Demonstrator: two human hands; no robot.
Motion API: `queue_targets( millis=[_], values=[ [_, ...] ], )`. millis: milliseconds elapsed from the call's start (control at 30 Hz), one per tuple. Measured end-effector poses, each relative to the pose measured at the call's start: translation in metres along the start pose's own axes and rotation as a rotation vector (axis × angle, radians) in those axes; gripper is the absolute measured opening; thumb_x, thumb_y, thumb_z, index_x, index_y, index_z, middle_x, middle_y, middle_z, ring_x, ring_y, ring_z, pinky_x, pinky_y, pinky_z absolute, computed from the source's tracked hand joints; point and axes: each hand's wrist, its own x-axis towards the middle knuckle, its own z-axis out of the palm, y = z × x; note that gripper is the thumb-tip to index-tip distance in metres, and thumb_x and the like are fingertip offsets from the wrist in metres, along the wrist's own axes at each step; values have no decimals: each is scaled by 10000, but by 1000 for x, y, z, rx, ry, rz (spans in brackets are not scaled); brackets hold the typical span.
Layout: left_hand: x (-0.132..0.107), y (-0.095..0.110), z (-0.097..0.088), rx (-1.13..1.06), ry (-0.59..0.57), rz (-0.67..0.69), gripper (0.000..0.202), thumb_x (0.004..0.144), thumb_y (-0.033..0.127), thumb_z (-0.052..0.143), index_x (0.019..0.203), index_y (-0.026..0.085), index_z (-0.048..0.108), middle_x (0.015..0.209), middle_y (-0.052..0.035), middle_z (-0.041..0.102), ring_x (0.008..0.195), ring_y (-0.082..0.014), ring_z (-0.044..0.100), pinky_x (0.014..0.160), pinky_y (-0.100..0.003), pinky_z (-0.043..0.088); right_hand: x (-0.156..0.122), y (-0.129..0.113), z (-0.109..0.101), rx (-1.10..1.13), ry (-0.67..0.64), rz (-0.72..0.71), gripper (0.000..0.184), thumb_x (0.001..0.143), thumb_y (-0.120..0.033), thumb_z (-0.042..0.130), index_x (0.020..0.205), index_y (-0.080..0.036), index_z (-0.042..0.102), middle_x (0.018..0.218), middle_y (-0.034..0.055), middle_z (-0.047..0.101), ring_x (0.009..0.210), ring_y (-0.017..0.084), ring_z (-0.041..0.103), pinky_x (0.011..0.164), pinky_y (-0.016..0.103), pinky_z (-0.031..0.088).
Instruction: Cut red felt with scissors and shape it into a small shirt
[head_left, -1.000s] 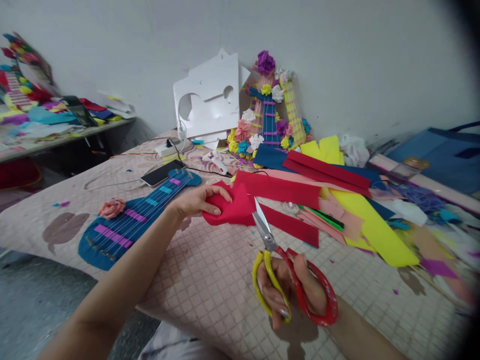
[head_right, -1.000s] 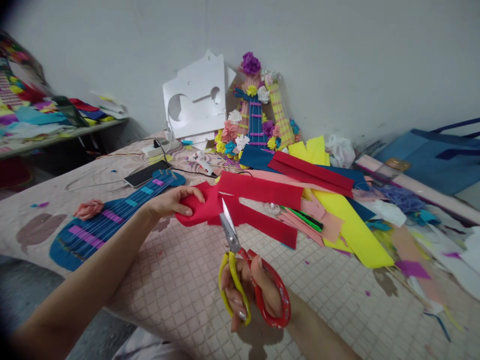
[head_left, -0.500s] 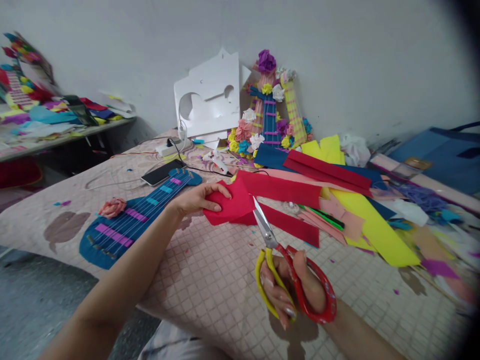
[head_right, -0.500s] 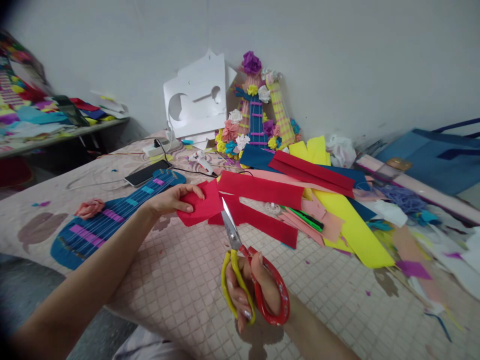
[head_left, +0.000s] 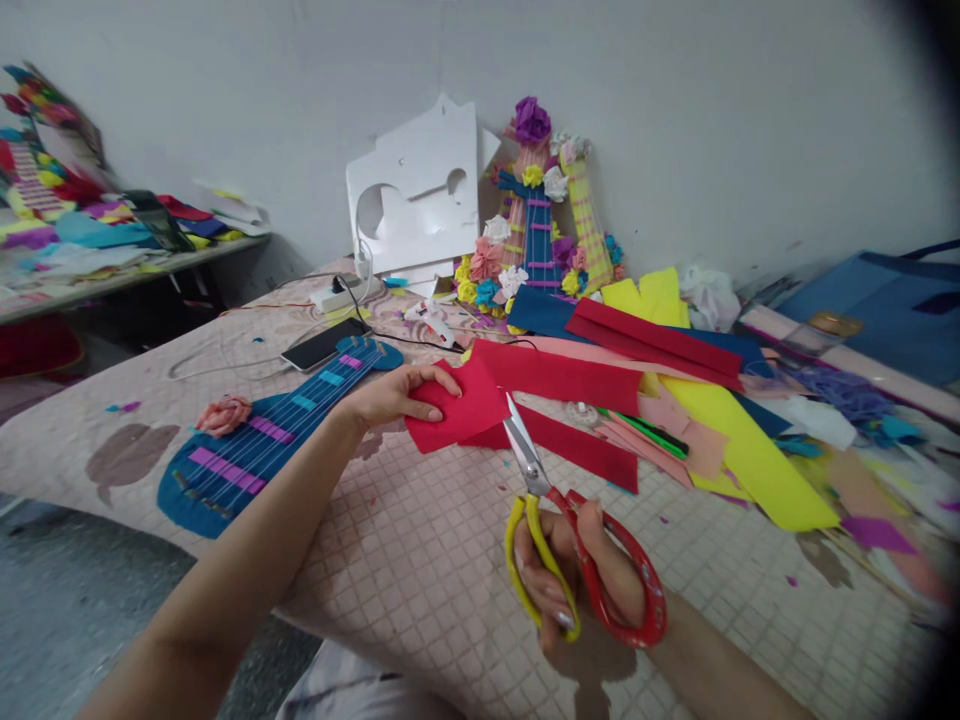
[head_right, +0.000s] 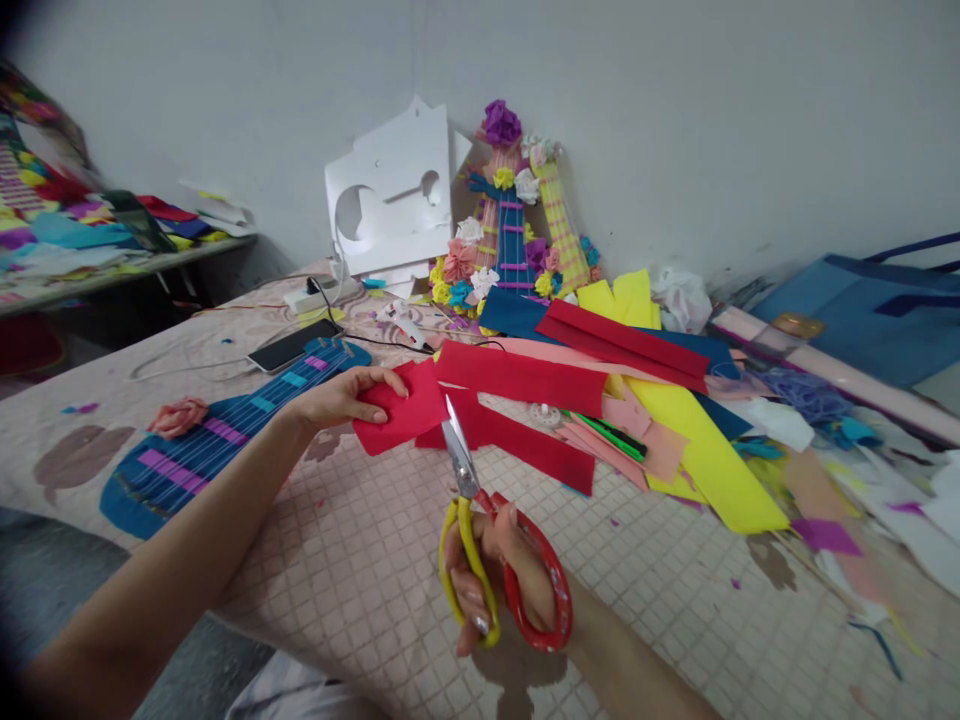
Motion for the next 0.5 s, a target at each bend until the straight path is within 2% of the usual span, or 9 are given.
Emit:
queue_targets(
  millis=[167,333,500],
  values=[
    [-1,5,7,11,3,-31,322,641,191,802,931,149,670,1013,-53,650,752,-97,625,658,-181,516,-1,-2,1,28,-59,39,780,729,-839,300,921,-131,565,600,-36,458,457,65,434,540,325,563],
    [-1,5,9,38,18,-14,319,635,194,805,921,145,671,1025,-57,646,759,-95,612,654,-170,509,-2,-2,-2,41,-46,21,806,741,-835,231,923,-125,566,619,-25,465,473,66,445,538,315,565],
    [0,2,7,83,17,-10,317,650,212,798,933,152,669,1050,-57,638,788,-105,611,669,-179,505,-2,-4,-3,62,-52,38,817,722,-849,265,906,-113,567,599,-29,462,443,60,435,513,312,565]
  ],
)
